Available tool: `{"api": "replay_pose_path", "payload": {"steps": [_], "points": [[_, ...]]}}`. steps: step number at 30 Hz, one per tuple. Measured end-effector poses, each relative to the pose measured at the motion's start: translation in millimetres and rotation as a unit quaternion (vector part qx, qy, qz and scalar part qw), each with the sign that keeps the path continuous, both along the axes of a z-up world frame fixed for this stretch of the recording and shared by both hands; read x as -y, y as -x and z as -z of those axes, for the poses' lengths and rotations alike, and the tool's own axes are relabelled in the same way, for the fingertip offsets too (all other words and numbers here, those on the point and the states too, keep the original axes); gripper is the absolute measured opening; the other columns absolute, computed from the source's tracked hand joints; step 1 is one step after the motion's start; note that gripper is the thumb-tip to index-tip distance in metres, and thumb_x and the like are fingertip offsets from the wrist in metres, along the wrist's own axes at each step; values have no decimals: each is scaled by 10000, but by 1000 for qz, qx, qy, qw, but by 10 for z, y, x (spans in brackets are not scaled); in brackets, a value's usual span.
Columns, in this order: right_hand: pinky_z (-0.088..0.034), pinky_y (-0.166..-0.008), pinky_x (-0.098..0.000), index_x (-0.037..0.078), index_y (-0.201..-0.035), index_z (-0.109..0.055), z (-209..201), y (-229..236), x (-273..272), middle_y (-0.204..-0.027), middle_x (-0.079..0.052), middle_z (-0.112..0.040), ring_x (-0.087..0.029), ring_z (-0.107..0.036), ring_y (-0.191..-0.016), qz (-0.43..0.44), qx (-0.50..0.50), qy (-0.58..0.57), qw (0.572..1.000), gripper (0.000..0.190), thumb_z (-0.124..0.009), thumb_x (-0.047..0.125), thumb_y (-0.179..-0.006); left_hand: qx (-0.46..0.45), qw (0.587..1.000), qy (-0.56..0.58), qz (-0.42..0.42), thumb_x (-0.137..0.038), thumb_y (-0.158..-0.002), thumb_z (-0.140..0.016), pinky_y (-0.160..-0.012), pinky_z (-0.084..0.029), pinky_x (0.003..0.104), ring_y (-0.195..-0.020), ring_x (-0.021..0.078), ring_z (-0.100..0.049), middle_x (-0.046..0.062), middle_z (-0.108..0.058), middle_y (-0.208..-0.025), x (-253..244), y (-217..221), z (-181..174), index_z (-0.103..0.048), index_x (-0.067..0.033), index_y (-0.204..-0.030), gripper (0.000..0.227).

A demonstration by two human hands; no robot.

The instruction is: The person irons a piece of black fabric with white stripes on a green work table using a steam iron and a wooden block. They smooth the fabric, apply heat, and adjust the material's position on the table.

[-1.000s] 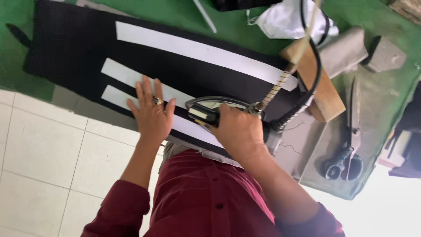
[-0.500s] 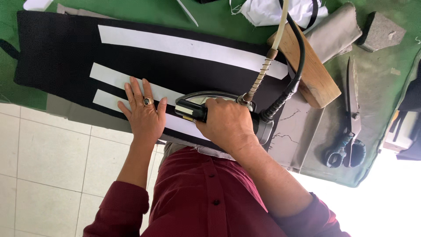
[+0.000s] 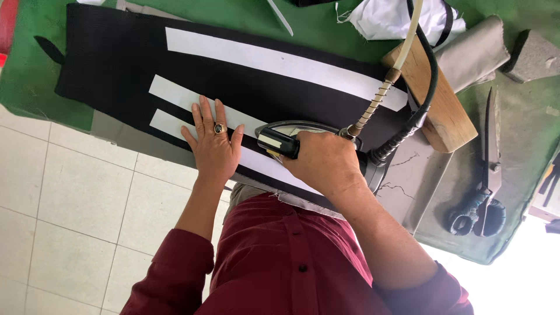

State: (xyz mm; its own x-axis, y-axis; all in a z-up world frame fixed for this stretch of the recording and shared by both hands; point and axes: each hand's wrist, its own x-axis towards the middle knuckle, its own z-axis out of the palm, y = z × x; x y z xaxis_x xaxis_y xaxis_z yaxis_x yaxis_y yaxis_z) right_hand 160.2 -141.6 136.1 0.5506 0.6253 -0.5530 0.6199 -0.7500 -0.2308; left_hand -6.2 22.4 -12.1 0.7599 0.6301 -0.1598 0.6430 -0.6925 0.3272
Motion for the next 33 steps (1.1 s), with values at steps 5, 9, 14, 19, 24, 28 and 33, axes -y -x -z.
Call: {"api": "replay_pose_path", "payload": {"steps": [5,9,14,19,24,28,33], "points": [[-601,-712,-482,187,-1021,-790,-16,26,-14,-805,-80,-754,-322,-762,-848,4,-6,30,1000,511,-662,586,-727,-21,1000,-23,-5,-581,-1097,-355,-1138,-8,771,-1566,384,77,149,90,-1705,9,4,10,-106,-151,-1664,754],[-609,-708,-457,202,-1016,-794,-36,36,-22,-790,-64,-756,-289,-763,-832,-11,5,37,999,487,-663,584,-745,-32,999,1,-7,-581,-1101,-315,-1135,47,755,-1562,369,134,137,141,-1702,-3,2,-15,-46,-171,-1670,751],[-612,-685,-452,176,-1011,-793,-71,38,-15,-763,-78,-750,-293,-763,-806,-13,1,24,1000,483,-683,565,-747,-46,999,6,-7,-590,-1094,-290,-1128,75,747,-1558,366,155,146,145,-1702,1,-6,-15,-44,-164,-1667,756],[-614,-681,-445,174,-993,-796,-87,39,-22,-758,-78,-752,-283,-764,-801,-11,5,15,1000,461,-692,554,-755,-43,999,11,-7,-577,-1098,-304,-1126,93,738,-1558,370,153,153,145,-1701,1,-14,-39,-32,-161,-1667,755],[-614,-664,-428,158,-1003,-792,-96,14,-24,-746,-95,-748,-286,-766,-784,-15,8,5,1000,449,-707,529,-764,-41,999,21,-6,-578,-1103,-302,-1131,90,734,-1557,378,144,156,153,-1696,6,-15,-79,-28,-161,-1665,752],[-616,-669,-429,162,-1011,-796,-114,32,-13,-744,-85,-750,-274,-767,-783,-10,6,3,1000,459,-703,540,-767,-50,999,18,-10,-585,-1096,-289,-1132,98,732,-1558,364,161,146,153,-1701,3,-18,-57,-34,-166,-1667,753],[-617,-668,-442,150,-1012,-797,-100,29,-10,-740,-90,-750,-279,-767,-775,-10,3,0,1000,472,-696,538,-765,-55,998,20,-10,-593,-1092,-283,-1135,111,723,-1559,356,170,133,168,-1701,-3,-14,-42,-15,-179,-1667,757]]}}
